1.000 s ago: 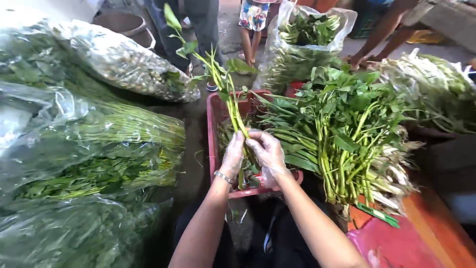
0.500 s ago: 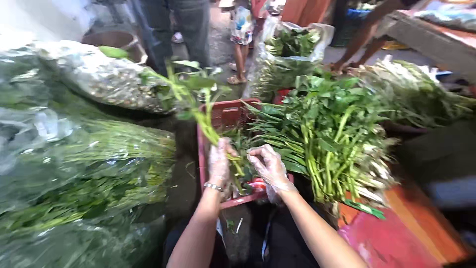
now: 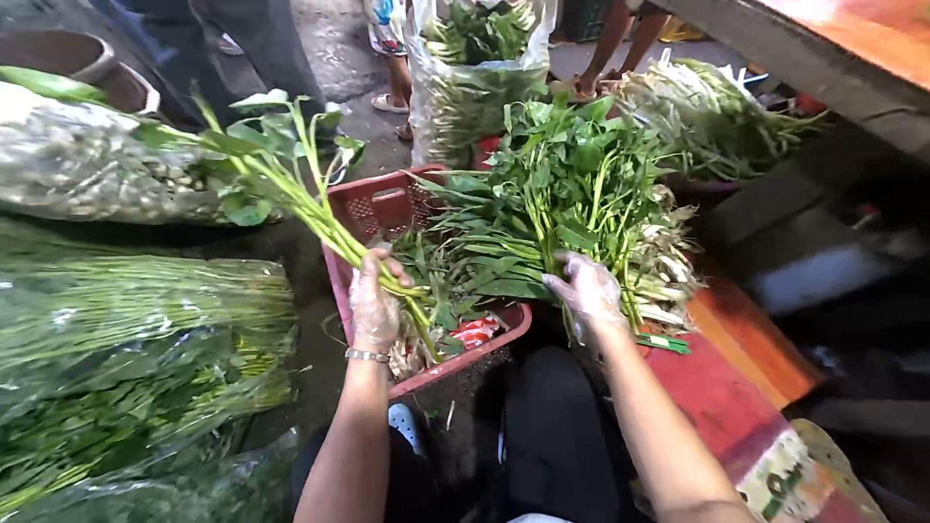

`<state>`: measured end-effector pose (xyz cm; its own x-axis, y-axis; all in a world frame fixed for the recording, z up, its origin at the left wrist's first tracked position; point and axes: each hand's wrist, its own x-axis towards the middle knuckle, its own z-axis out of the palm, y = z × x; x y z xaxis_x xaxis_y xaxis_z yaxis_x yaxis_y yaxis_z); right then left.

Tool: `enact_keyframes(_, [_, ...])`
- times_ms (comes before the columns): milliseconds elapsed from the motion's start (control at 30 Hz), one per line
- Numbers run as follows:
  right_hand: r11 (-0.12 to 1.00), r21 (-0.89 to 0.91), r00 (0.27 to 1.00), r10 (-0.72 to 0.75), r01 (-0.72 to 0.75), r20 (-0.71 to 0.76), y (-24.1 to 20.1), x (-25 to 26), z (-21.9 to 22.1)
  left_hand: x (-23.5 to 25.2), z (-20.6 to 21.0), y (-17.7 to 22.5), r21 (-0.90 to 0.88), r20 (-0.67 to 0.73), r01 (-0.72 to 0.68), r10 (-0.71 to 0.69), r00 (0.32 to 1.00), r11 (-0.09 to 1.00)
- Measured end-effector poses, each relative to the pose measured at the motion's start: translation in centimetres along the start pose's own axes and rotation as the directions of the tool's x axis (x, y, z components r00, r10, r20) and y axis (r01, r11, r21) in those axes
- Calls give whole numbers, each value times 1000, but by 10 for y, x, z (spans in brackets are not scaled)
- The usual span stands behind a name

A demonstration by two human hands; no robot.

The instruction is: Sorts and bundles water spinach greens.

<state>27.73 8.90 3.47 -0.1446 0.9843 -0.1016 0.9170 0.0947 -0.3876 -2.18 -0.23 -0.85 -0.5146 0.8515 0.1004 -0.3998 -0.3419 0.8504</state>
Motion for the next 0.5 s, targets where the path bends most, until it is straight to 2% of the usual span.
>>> enact_keyframes(167, [990,-123,995,82,-74,56,-1,10,10,-1,-5,10,-66,47,37,-34,998,997])
enact_keyframes(333, [972,-211,985,129,-103,114,-3,13,12,-3,-10,13,87,61,11,-17,998,996])
enact_keyframes(400, [984,-124,987,136,-125,91,-5,13,9,-2,-14,15,153,53,-12,4,999,988])
enact_keyframes(500, [986,82,986,149,-143,-78,3,4,4,-1,-10,14,200,32,-29,23,999,979])
